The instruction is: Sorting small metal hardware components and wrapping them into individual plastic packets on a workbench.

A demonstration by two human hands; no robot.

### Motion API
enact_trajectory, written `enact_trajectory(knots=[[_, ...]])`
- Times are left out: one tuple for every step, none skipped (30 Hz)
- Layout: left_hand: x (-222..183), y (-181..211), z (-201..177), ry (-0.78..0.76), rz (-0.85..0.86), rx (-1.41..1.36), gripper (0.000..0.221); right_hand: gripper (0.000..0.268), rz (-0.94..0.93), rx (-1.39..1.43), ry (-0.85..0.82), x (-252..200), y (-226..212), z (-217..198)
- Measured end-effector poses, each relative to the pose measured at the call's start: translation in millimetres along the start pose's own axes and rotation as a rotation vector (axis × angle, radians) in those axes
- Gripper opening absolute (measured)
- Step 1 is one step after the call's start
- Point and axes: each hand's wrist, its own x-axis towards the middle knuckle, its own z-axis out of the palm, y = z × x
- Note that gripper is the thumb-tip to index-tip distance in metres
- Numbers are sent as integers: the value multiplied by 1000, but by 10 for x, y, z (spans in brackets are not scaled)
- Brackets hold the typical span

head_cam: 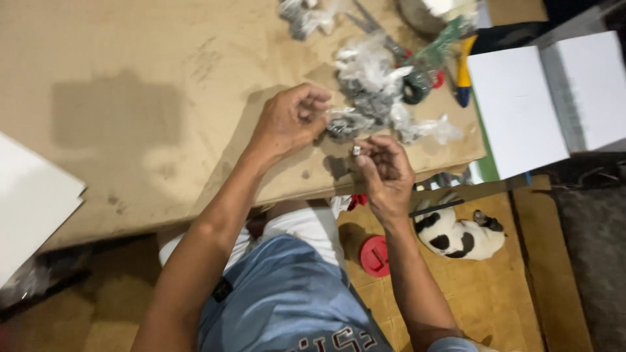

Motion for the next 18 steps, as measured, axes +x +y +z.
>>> enact_trajectory(knots=[[-7, 7, 6, 23, 1, 5, 35, 36, 0, 17, 15, 11, -16, -7], [-21, 16, 4, 47, 3, 9, 31, 36, 0, 35, 30, 17, -38, -7], [-1, -23, 31, 52, 4, 10, 31, 36, -2, 37, 25, 16, -62, -14], [16, -63, 55, 61, 8, 6, 31, 36, 23, 33, 26, 12, -89, -17], [27, -98, 64, 72, 12, 7, 31, 35, 47, 34, 28, 5, -115, -8], [27, -104, 66, 77, 13, 11, 31, 35, 45, 40, 24, 12, -124, 15], [37, -114, 87, 72, 18, 6, 28, 34, 39, 45, 40, 13, -133, 24], [52, -125, 110, 68, 22, 0, 25, 34, 33, 51, 56, 17, -140, 30], [35, -81, 114, 65, 24, 1, 25, 34, 32, 52, 59, 58, -112, -16], [18, -34, 117, 50, 16, -12, 25, 32, 15, -88, 91, 99, -87, -62], [3, 14, 96, 41, 9, -22, 25, 30, -5, -223, 119, 157, -53, -89], [14, 15, 89, 45, 11, -17, 25, 30, -8, -217, 118, 254, -83, -70], [15, 12, 94, 39, -6, -38, 25, 29, -73, -250, 144, 335, -117, -59], [17, 9, 101, 33, -22, -60, 24, 27, -138, -283, 169, 416, -152, -50], [4, 19, 99, 31, -19, -58, 24, 27, -140, -282, 172, 453, -130, 42], [-5, 34, 99, 29, -29, -46, 24, 22, -185, -382, 120, 494, -111, 131], [21, 60, 95, 23, -31, -31, 25, 20, -235, -483, 73, 564, -92, 217], [2, 85, 84, 18, -21, -28, 25, 20, -243, -484, 82, 531, -96, 256]])
